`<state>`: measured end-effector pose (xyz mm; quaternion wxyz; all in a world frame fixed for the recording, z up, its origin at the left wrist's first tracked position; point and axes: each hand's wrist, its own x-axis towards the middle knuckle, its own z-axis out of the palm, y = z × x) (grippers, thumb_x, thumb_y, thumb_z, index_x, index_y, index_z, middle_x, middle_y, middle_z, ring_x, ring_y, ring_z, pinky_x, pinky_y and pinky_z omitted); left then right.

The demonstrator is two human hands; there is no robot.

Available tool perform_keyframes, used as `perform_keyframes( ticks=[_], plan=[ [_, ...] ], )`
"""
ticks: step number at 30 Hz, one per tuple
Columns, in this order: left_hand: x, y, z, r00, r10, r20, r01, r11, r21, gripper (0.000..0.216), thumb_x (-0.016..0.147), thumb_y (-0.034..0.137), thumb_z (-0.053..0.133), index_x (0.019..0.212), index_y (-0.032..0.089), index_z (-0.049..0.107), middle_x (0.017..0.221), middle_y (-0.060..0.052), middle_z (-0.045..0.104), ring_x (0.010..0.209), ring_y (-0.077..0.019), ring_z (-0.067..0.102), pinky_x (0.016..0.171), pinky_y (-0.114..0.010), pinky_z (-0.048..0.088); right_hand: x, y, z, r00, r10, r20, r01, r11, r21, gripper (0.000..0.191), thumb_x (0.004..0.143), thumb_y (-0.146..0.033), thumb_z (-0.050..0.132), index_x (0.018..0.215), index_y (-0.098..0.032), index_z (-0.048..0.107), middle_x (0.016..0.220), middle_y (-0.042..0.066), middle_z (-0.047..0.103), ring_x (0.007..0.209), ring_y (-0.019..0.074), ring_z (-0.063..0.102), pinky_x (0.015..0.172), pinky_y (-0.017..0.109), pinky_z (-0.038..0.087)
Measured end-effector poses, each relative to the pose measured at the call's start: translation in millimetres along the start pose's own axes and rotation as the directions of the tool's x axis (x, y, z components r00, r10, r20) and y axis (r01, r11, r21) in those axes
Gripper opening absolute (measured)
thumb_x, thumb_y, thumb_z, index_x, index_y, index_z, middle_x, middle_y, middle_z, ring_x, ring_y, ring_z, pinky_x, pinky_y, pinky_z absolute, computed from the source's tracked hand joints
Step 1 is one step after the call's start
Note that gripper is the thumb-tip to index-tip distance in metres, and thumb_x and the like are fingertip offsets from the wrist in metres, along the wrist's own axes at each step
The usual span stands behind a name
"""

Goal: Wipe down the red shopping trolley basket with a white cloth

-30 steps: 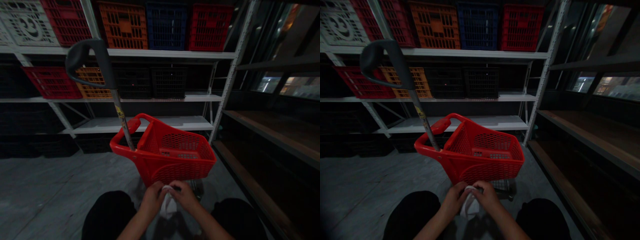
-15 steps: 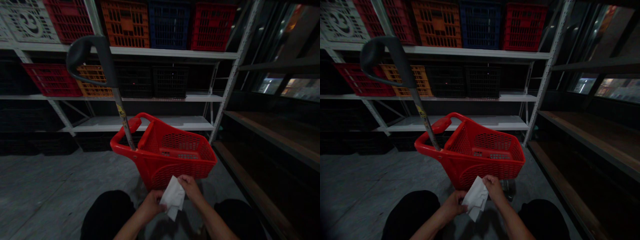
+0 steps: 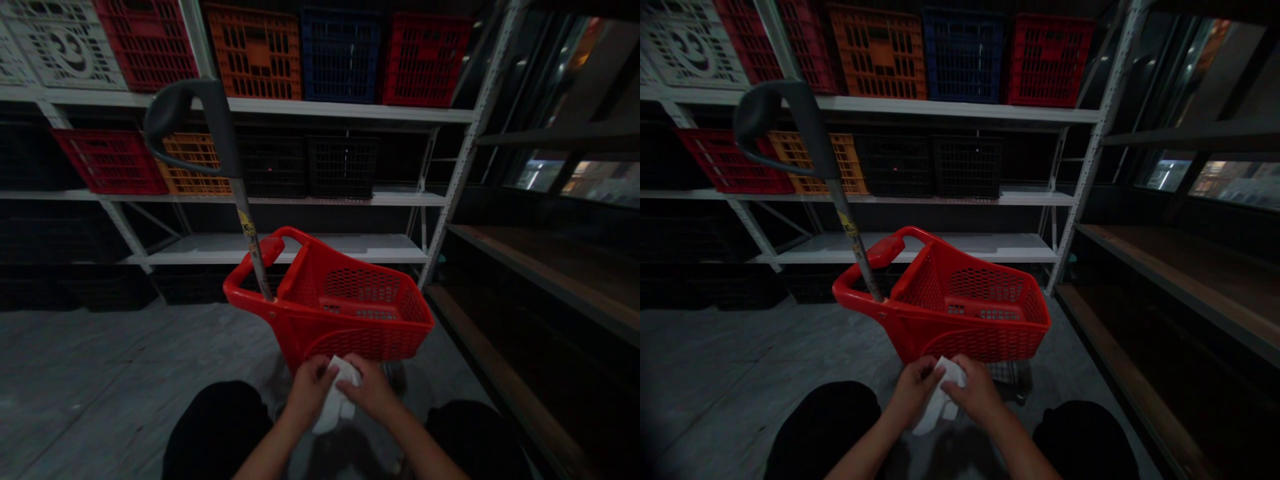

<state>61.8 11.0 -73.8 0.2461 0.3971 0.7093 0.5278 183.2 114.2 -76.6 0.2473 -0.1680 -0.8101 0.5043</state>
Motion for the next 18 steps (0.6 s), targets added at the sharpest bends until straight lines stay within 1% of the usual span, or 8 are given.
perform_keyframes(
  ticks=[2, 5, 7, 9, 11, 14, 16, 18],
  plan=[
    [-1, -1, 0, 0.997, 0.008, -0.07, -0.006, 0.999, 0.035, 0.031, 0.071, 0.045, 0.051, 0.06, 0.016, 0.049, 0.055, 0.004, 0.046, 0.055, -0.0094, 0.041, 0.052, -0.021, 0.033, -1, 9, -7, 0.999, 0.006, -0.049, -0.008, 0.999, -0.051, 0.012, 0.071, -0.02, 0.05, 0.074, -0.018, 0.061, 0.063, -0.002, 0.058, 0.059, 0.0125, 0.051, 0.056, 0.021, 0.037],
    [-3, 1, -5, 0.989, 0.004, -0.145, 0.004, 0.998, 0.059, 0.035, 0.071, 0.05, 0.05, 0.058, 0.017, 0.046, 0.052, 0.005, 0.042, 0.053, -0.0094, 0.039, 0.05, -0.02, 0.031, -5, 26, -23, 0.976, 0.104, -0.194, -0.115, 0.992, -0.044, 0.019, 0.074, -0.019, 0.041, 0.07, -0.019, 0.06, 0.052, -0.002, 0.054, 0.05, 0.0138, 0.05, 0.051, 0.023, 0.037],
    [-5, 2, -6, 0.983, 0.009, -0.185, 0.002, 0.998, 0.061, 0.036, 0.071, 0.051, 0.049, 0.058, 0.018, 0.046, 0.052, 0.005, 0.042, 0.053, -0.0097, 0.04, 0.051, -0.02, 0.032, -7, 29, -30, 0.955, 0.129, -0.268, -0.141, 0.99, -0.026, 0.017, 0.075, -0.023, 0.042, 0.074, -0.019, 0.059, 0.054, -0.001, 0.054, 0.051, 0.0147, 0.051, 0.051, 0.024, 0.038],
    [-6, 3, -5, 0.978, 0.019, -0.208, -0.005, 0.998, 0.068, 0.035, 0.072, 0.05, 0.05, 0.059, 0.018, 0.046, 0.053, 0.005, 0.042, 0.053, -0.0096, 0.04, 0.052, -0.02, 0.032, -8, 23, -29, 0.947, 0.081, -0.31, -0.095, 0.995, -0.03, 0.014, 0.074, -0.027, 0.05, 0.082, -0.02, 0.059, 0.064, 0.001, 0.057, 0.06, 0.0156, 0.054, 0.056, 0.025, 0.041],
    [-6, 4, -1, 0.974, 0.028, -0.226, -0.014, 0.998, 0.065, 0.034, 0.072, 0.048, 0.051, 0.058, 0.018, 0.046, 0.053, 0.005, 0.044, 0.053, -0.0095, 0.04, 0.052, -0.02, 0.033, -7, 11, -24, 0.95, 0.001, -0.311, -0.024, 0.997, -0.069, 0.017, 0.069, -0.029, 0.059, 0.084, -0.02, 0.058, 0.074, 0.001, 0.057, 0.068, 0.0159, 0.054, 0.063, 0.025, 0.043],
    [-8, 5, 3, 0.976, 0.033, -0.216, -0.026, 0.999, 0.034, 0.033, 0.073, 0.048, 0.052, 0.06, 0.017, 0.048, 0.054, 0.005, 0.047, 0.054, -0.0096, 0.042, 0.053, -0.02, 0.035, -4, -5, -14, 0.959, -0.081, -0.272, 0.047, 0.991, -0.127, 0.016, 0.064, -0.025, 0.065, 0.076, -0.02, 0.057, 0.078, 0.001, 0.055, 0.074, 0.0164, 0.053, 0.07, 0.026, 0.042],
    [-11, 4, 4, 0.983, 0.032, -0.183, -0.029, 0.999, 0.016, 0.034, 0.073, 0.049, 0.051, 0.063, 0.017, 0.051, 0.056, 0.004, 0.049, 0.056, -0.0101, 0.044, 0.054, -0.02, 0.036, -2, -8, -9, 0.958, -0.057, -0.282, 0.041, 0.997, -0.061, 0.025, 0.061, -0.023, 0.067, 0.084, -0.02, 0.058, 0.086, 0.003, 0.056, 0.08, 0.0173, 0.054, 0.072, 0.027, 0.043],
    [-14, 3, 4, 0.991, 0.043, -0.126, -0.043, 0.999, 0.003, 0.034, 0.074, 0.049, 0.051, 0.067, 0.016, 0.054, 0.06, 0.002, 0.054, 0.059, -0.0112, 0.048, 0.057, -0.021, 0.038, -2, -2, -2, 0.969, 0.031, -0.246, -0.001, 0.993, 0.121, 0.042, 0.057, -0.023, 0.07, 0.097, -0.021, 0.055, 0.094, 0.003, 0.056, 0.084, 0.0179, 0.054, 0.071, 0.027, 0.044]
  ],
)
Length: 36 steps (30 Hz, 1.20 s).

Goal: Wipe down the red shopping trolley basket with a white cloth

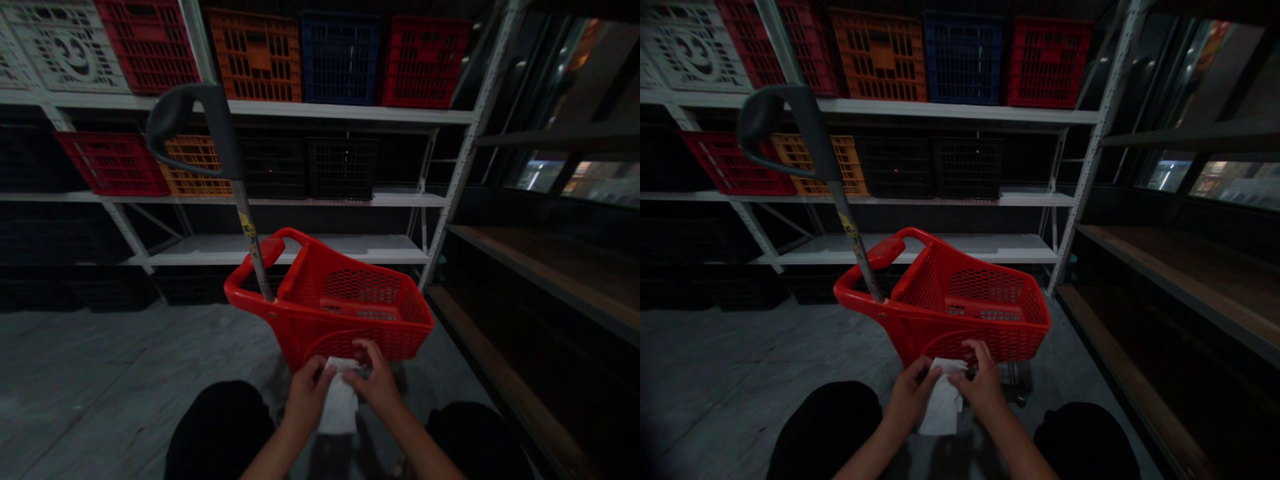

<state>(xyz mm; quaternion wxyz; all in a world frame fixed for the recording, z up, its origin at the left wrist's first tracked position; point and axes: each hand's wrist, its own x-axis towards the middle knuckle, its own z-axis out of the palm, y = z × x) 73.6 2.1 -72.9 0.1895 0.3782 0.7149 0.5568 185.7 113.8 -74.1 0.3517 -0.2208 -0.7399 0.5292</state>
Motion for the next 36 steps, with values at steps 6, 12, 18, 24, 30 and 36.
perform_keyframes(
  ticks=[6, 12, 18, 24, 30, 36],
  plan=[
    [-1, 1, -7, 0.995, 0.084, 0.053, -0.088, 0.992, 0.085, 0.027, 0.078, 0.041, 0.049, 0.075, 0.016, 0.06, 0.069, -0.002, 0.062, 0.066, -0.0138, 0.055, 0.063, -0.023, 0.043, -5, 27, 11, 0.921, 0.264, 0.286, -0.35, 0.884, 0.31, 0.025, 0.063, -0.038, 0.065, 0.07, -0.017, 0.051, 0.058, -0.004, 0.053, 0.051, 0.0117, 0.05, 0.05, 0.022, 0.039],
    [30, 18, -71, 0.837, 0.475, -0.272, -0.324, 0.83, 0.454, 0.015, 0.078, 0.03, 0.049, 0.083, 0.018, 0.056, 0.085, -0.004, 0.061, 0.083, -0.0159, 0.056, 0.078, -0.029, 0.044, 47, -17, -47, 0.96, -0.207, -0.187, 0.167, 0.964, -0.205, 0.024, 0.074, -0.019, 0.048, 0.096, -0.019, 0.058, 0.09, 0.006, 0.065, 0.082, 0.0183, 0.06, 0.072, 0.029, 0.047],
    [78, 40, -137, 0.548, 0.79, -0.274, -0.304, 0.493, 0.815, 0.028, 0.075, 0.031, 0.055, 0.098, 0.016, 0.053, 0.1, -0.009, 0.059, 0.099, -0.0225, 0.053, 0.092, -0.04, 0.038, 75, -2, -57, 0.771, -0.602, 0.208, 0.535, 0.436, -0.723, 0.056, 0.068, -0.001, 0.039, 0.116, -0.025, 0.056, 0.114, 0.003, 0.061, 0.121, 0.0232, 0.042, 0.102, 0.054, 0.02],
    [94, 44, -147, 0.755, 0.656, 0.001, -0.174, 0.199, 0.964, 0.023, 0.078, 0.04, 0.047, 0.075, 0.02, 0.057, 0.083, -0.005, 0.062, 0.091, -0.0242, 0.053, 0.102, -0.051, 0.018, 79, 58, -67, 0.733, -0.522, 0.437, 0.673, 0.461, -0.578, 0.061, 0.067, 0.002, 0.034, 0.119, -0.022, 0.054, 0.125, 0.007, 0.052, 0.115, 0.0169, 0.049, 0.092, 0.039, 0.042],
    [93, 45, -142, 0.758, 0.651, -0.034, -0.109, 0.177, 0.978, 0.03, 0.081, 0.044, 0.042, 0.073, 0.019, 0.057, 0.078, -0.005, 0.061, 0.086, -0.0237, 0.052, 0.101, -0.051, 0.02, 86, 55, -94, 0.691, -0.483, 0.537, 0.714, 0.574, -0.402, 0.061, 0.067, 0.001, 0.037, 0.12, -0.023, 0.053, 0.128, 0.005, 0.05, 0.115, 0.0148, 0.049, 0.092, 0.033, 0.044],
    [92, 47, -136, 0.763, 0.644, -0.053, -0.046, 0.136, 0.99, 0.034, 0.083, 0.044, 0.037, 0.076, 0.018, 0.058, 0.079, -0.005, 0.059, 0.087, -0.024, 0.051, 0.1, -0.051, 0.02, 81, 38, -45, 0.787, -0.5, 0.361, 0.616, 0.642, -0.456, 0.067, 0.057, 0.001, 0.035, 0.116, -0.02, 0.057, 0.118, 0.005, 0.058, 0.111, 0.0155, 0.053, 0.094, 0.036, 0.044]
  ],
)
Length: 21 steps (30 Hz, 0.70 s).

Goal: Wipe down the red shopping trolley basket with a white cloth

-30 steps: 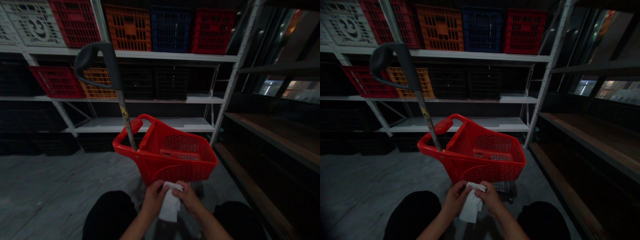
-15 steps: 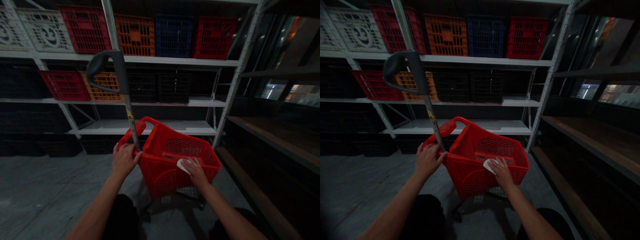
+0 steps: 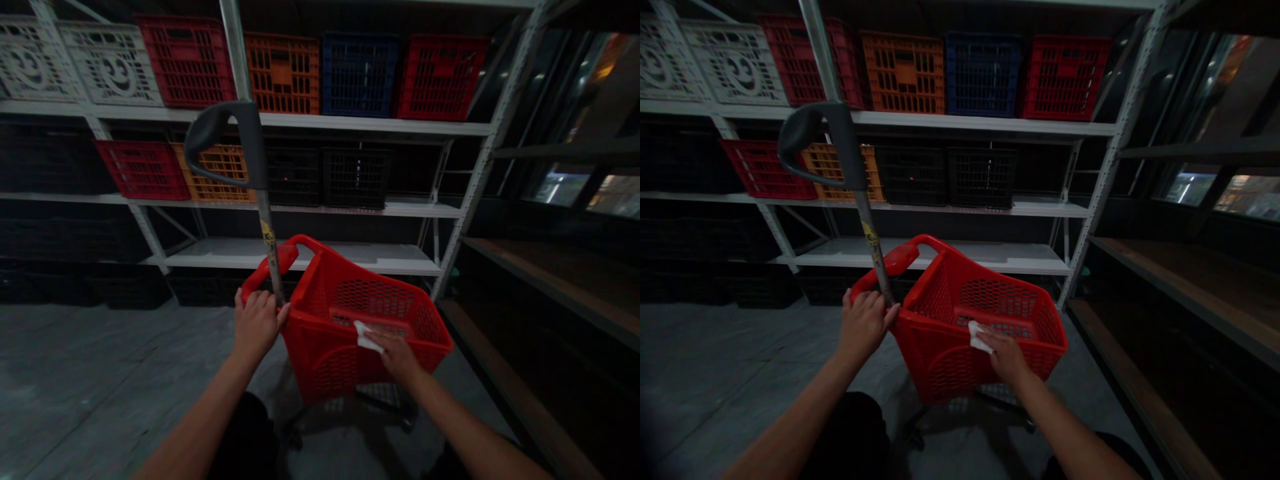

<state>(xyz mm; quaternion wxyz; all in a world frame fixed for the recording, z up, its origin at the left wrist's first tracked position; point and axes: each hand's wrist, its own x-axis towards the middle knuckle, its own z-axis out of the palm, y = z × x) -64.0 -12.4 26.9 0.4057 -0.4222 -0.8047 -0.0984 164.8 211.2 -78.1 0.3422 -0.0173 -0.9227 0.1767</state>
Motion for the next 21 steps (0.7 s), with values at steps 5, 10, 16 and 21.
perform_keyframes(
  ticks=[5, 10, 16, 21],
  plan=[
    [0, 9, -3, 1.0, -0.017, 0.006, 0.017, 1.0, 0.008, 0.035, 0.083, 0.045, 0.037, 0.077, 0.017, 0.059, 0.079, -0.006, 0.058, 0.089, -0.0246, 0.05, 0.1, -0.051, 0.02, 61, -65, 48, 0.987, 0.009, -0.161, -0.001, 0.999, 0.051, 0.069, 0.054, 0.002, 0.032, 0.117, -0.015, 0.056, 0.121, 0.007, 0.055, 0.116, 0.0146, 0.048, 0.1, 0.036, 0.039],
    [-3, 12, -6, 0.999, -0.045, 0.014, 0.045, 0.999, -0.021, 0.035, 0.083, 0.045, 0.038, 0.077, 0.017, 0.059, 0.079, -0.006, 0.058, 0.091, -0.0249, 0.05, 0.101, -0.051, 0.018, 78, -77, 56, 0.985, -0.045, -0.166, 0.051, 0.998, 0.029, 0.066, 0.059, 0.003, 0.033, 0.119, -0.017, 0.054, 0.122, 0.005, 0.056, 0.116, 0.0137, 0.048, 0.101, 0.037, 0.037],
    [-2, 16, -6, 0.999, -0.047, -0.001, 0.047, 0.999, -0.008, 0.035, 0.083, 0.045, 0.038, 0.079, 0.018, 0.059, 0.08, -0.007, 0.058, 0.091, -0.0252, 0.049, 0.101, -0.052, 0.018, 30, -32, 35, 0.975, 0.076, -0.208, -0.107, 0.984, -0.14, 0.059, 0.061, 0.002, 0.035, 0.112, -0.015, 0.06, 0.112, 0.01, 0.062, 0.107, 0.0191, 0.055, 0.098, 0.046, 0.039],
    [1, 23, -6, 0.999, -0.053, -0.005, 0.053, 0.999, 0.005, 0.037, 0.083, 0.045, 0.037, 0.077, 0.016, 0.059, 0.081, -0.007, 0.058, 0.092, -0.0257, 0.049, 0.1, -0.052, 0.018, 64, -69, 46, 0.981, 0.068, -0.182, -0.082, 0.994, -0.071, 0.062, 0.061, 0.004, 0.035, 0.115, -0.014, 0.057, 0.119, 0.009, 0.057, 0.114, 0.0169, 0.05, 0.101, 0.04, 0.036]
  ],
)
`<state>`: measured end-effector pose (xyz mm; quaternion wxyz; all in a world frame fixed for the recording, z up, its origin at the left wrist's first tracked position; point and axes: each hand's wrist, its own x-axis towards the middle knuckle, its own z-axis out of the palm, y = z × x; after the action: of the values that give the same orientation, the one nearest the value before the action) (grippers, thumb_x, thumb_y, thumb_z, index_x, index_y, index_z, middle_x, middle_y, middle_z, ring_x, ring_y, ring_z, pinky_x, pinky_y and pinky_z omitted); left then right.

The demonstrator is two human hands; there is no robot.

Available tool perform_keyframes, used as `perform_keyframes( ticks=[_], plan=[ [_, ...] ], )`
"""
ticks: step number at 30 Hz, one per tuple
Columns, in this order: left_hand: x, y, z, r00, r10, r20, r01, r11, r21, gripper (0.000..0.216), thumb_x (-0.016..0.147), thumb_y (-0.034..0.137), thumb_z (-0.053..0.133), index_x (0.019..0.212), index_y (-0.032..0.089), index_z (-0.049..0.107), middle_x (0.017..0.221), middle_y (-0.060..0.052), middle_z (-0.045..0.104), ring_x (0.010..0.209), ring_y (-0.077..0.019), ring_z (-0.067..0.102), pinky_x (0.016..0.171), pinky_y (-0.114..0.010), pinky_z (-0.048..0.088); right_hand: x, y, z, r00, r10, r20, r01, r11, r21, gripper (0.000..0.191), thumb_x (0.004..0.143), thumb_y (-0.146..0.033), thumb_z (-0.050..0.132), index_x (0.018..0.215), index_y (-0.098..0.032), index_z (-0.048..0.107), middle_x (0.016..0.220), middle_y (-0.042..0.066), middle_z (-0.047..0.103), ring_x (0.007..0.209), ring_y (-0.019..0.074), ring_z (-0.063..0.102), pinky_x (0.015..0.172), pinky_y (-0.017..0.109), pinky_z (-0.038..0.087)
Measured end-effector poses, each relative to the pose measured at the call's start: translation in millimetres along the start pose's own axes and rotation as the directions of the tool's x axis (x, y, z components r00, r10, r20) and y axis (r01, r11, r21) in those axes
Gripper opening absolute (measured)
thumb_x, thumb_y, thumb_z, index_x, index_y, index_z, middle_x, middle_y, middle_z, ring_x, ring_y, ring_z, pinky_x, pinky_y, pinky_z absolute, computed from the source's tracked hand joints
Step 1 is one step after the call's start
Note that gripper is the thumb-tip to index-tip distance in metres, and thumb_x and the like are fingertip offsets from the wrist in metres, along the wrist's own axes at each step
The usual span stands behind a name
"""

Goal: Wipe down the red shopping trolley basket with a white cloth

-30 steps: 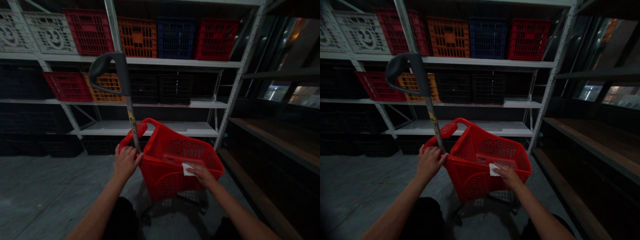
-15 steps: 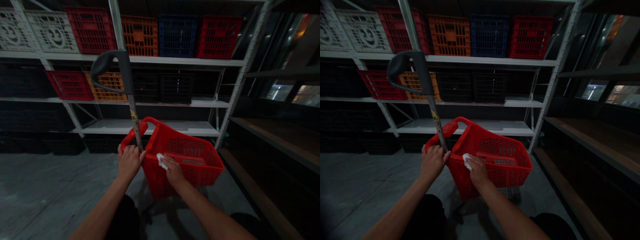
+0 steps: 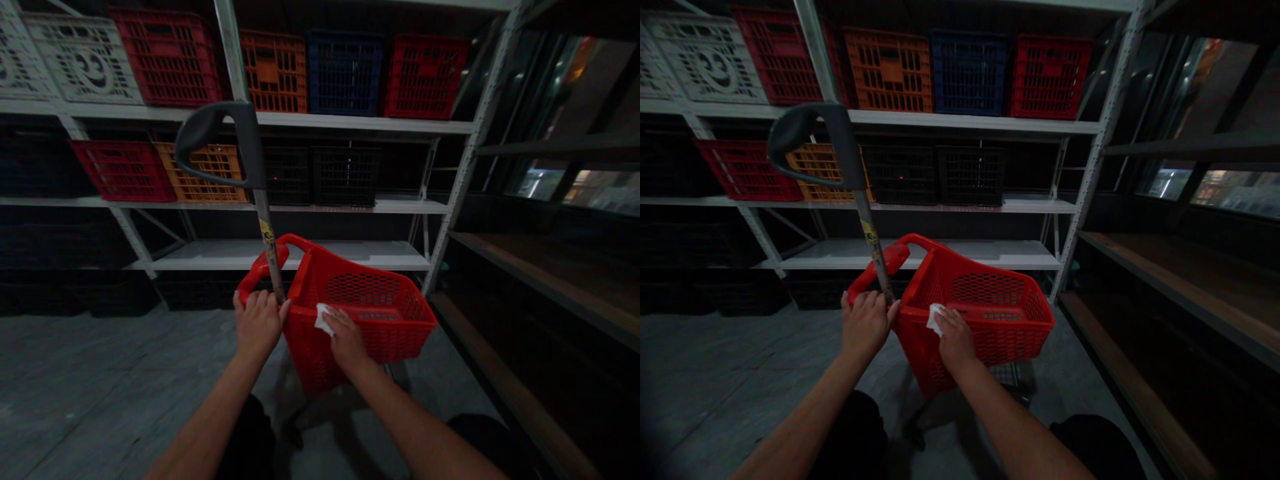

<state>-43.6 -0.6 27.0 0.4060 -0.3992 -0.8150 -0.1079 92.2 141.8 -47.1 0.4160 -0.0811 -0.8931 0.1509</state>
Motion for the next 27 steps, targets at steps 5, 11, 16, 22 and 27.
perform_keyframes(
  ticks=[5, 11, 16, 22, 27],
  plan=[
    [1, -3, 2, 1.0, -0.013, 0.001, 0.013, 0.999, -0.033, 0.035, 0.083, 0.045, 0.038, 0.078, 0.017, 0.059, 0.08, -0.007, 0.058, 0.094, -0.0258, 0.049, 0.101, -0.052, 0.017, 18, -16, 13, 0.998, -0.065, 0.024, 0.063, 0.997, 0.051, 0.061, 0.064, 0.003, 0.035, 0.119, -0.016, 0.054, 0.122, 0.007, 0.056, 0.117, 0.0146, 0.046, 0.102, 0.038, 0.034],
    [5, -17, 14, 1.0, 0.012, -0.016, -0.013, 0.998, -0.056, 0.034, 0.082, 0.043, 0.038, 0.077, 0.018, 0.06, 0.081, -0.008, 0.058, 0.093, -0.0268, 0.049, 0.1, -0.054, 0.017, -54, 75, -31, 0.999, -0.023, -0.048, 0.015, 0.988, -0.156, 0.062, 0.063, 0.004, 0.034, 0.117, -0.019, 0.056, 0.119, 0.007, 0.058, 0.114, 0.017, 0.05, 0.101, 0.047, 0.032],
    [11, -25, 24, 0.999, 0.04, -0.012, -0.04, 0.998, -0.042, 0.034, 0.083, 0.043, 0.037, 0.08, 0.018, 0.06, 0.082, -0.008, 0.059, 0.092, -0.0264, 0.049, 0.1, -0.053, 0.018, -94, 121, -61, 0.988, 0.024, -0.154, -0.068, 0.956, -0.286, 0.058, 0.065, 0.004, 0.034, 0.114, -0.017, 0.057, 0.115, 0.01, 0.06, 0.111, 0.0192, 0.052, 0.099, 0.049, 0.034],
    [16, -25, 27, 0.999, 0.035, 0.004, -0.034, 0.998, -0.05, 0.038, 0.084, 0.043, 0.034, 0.082, 0.016, 0.06, 0.085, -0.01, 0.059, 0.094, -0.0273, 0.049, 0.101, -0.053, 0.017, -47, 64, -13, 0.993, -0.018, -0.113, -0.001, 0.986, -0.169, 0.054, 0.069, 0.003, 0.034, 0.116, -0.013, 0.056, 0.118, 0.01, 0.058, 0.116, 0.018, 0.047, 0.1, 0.043, 0.033],
    [18, -30, 28, 0.999, 0.031, 0.013, -0.03, 0.996, -0.085, 0.037, 0.082, 0.043, 0.035, 0.081, 0.016, 0.06, 0.087, -0.011, 0.059, 0.097, -0.0282, 0.048, 0.101, -0.053, 0.016, -10, 28, 11, 0.998, -0.057, -0.024, 0.055, 0.994, -0.092, 0.053, 0.072, 0.001, 0.035, 0.119, -0.016, 0.053, 0.121, 0.009, 0.056, 0.117, 0.0157, 0.046, 0.103, 0.041, 0.03]
  ],
)
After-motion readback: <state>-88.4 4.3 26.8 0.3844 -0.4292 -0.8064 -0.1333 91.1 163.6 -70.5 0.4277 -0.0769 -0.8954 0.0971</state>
